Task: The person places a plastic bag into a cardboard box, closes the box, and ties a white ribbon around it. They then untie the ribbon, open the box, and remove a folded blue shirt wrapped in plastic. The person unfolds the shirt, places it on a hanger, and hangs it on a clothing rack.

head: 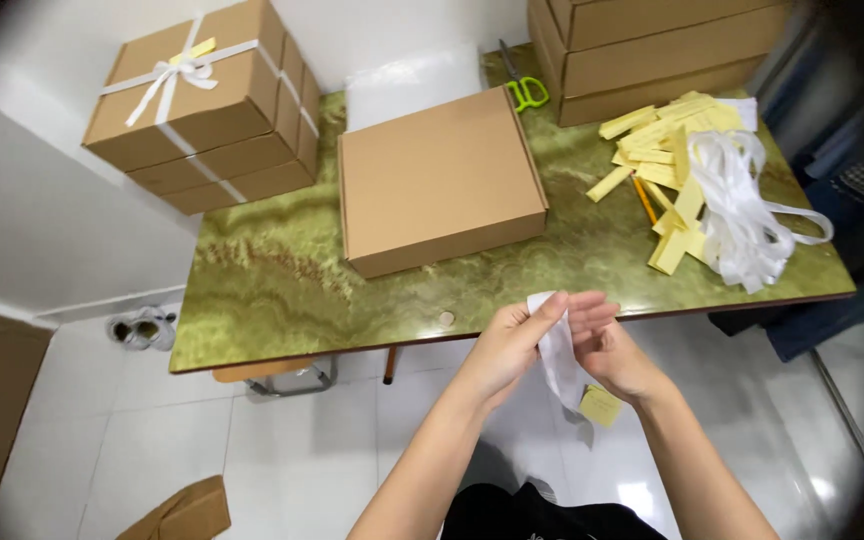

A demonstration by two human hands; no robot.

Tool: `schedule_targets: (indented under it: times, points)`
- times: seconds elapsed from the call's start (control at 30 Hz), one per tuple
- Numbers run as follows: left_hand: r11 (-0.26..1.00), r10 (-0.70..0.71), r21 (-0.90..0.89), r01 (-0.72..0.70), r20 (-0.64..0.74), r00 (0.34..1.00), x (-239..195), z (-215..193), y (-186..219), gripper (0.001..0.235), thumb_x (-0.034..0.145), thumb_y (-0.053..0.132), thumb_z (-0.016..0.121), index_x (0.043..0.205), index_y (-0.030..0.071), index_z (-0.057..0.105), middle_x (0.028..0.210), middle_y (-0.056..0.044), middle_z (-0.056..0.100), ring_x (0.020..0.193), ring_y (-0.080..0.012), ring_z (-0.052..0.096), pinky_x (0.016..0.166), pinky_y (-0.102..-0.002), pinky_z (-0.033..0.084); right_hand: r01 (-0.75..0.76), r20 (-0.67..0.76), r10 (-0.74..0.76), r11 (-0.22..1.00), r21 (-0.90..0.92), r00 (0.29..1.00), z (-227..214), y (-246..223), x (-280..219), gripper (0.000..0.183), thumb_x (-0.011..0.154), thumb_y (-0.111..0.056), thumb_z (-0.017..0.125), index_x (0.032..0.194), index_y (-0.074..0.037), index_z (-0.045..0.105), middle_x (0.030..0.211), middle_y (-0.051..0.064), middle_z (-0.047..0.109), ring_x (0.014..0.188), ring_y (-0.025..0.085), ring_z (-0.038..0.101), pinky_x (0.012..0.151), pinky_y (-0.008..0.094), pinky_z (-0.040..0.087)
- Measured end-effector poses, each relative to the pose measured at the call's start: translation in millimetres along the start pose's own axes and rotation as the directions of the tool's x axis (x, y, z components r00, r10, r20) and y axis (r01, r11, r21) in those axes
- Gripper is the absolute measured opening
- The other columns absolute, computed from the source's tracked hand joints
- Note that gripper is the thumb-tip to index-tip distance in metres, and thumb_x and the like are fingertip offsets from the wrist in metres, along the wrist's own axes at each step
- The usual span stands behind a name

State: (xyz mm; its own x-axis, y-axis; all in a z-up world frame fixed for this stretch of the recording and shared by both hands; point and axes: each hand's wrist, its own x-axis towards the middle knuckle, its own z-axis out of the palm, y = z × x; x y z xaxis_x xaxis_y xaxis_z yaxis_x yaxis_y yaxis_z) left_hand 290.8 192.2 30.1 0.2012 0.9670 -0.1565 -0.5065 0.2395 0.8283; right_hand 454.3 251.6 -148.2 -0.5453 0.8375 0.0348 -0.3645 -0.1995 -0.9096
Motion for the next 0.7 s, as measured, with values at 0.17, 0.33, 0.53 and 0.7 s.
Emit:
schedule_targets:
  times: [0.17, 0.33, 0.53, 0.7]
  points:
    - [0.995, -0.092, -0.014, 0.096, 0.171, 0.981, 79, 3, -21, 0.051, 0.115, 0.037, 0.055, 0.145, -0.004, 0.063, 0.139, -0.024, 0.068, 0.128, -0.0302, 0.067, 0.107, -0.036, 0.056, -0.119, -0.046, 0.113, 0.98, -0.162, 0.993, -16, -42, 1, 0.021, 0.084, -0.003, 0.085, 0.103, -0.001, 0.076, 0.079, 0.01, 0.081, 0.072, 0.017, 0.075, 0.073, 0.034, 0.057]
    - [0.96, -0.192, -0.139, 0.241, 0.294, 0.936, 208, -24, -33, 0.06, 0.115, 0.045, 0.052, 0.152, -0.002, 0.056, 0.141, -0.022, 0.068, 0.12, -0.0263, 0.073, 0.102, -0.038, 0.061, -0.191, -0.177, 0.145, 0.941, -0.279, 0.974, -62, -113, 14, 0.026, 0.098, -0.017, 0.074, 0.076, -0.004, 0.072, 0.055, 0.007, 0.072, 0.048, 0.016, 0.07, 0.056, 0.027, 0.048]
    - [0.886, -0.461, 0.105, 0.451, 0.296, 0.837, 364, -39, -63, 0.056, 0.104, 0.051, 0.072, 0.132, 0.003, 0.072, 0.118, -0.015, 0.08, 0.103, -0.0242, 0.08, 0.092, -0.041, 0.067, -0.44, -0.663, 0.101, 0.819, -0.368, 0.742, -159, -143, 25, 0.041, 0.095, -0.018, 0.079, 0.06, 0.002, 0.069, 0.047, 0.012, 0.064, 0.039, 0.025, 0.063, 0.047, 0.036, 0.048]
    - [0.692, -0.515, 0.678, 0.247, 0.224, 0.827, 467, -38, -122, 0.06, 0.083, 0.033, 0.092, 0.124, -0.005, 0.072, 0.077, -0.011, 0.075, 0.062, -0.0152, 0.068, 0.051, -0.026, 0.059, -0.856, -0.928, 0.045, 0.404, -0.322, 0.371, -250, -112, 36, 0.038, 0.082, -0.035, 0.086, 0.116, -0.019, 0.085, 0.064, 0.008, 0.081, 0.069, 0.028, 0.081, 0.077, 0.04, 0.059]
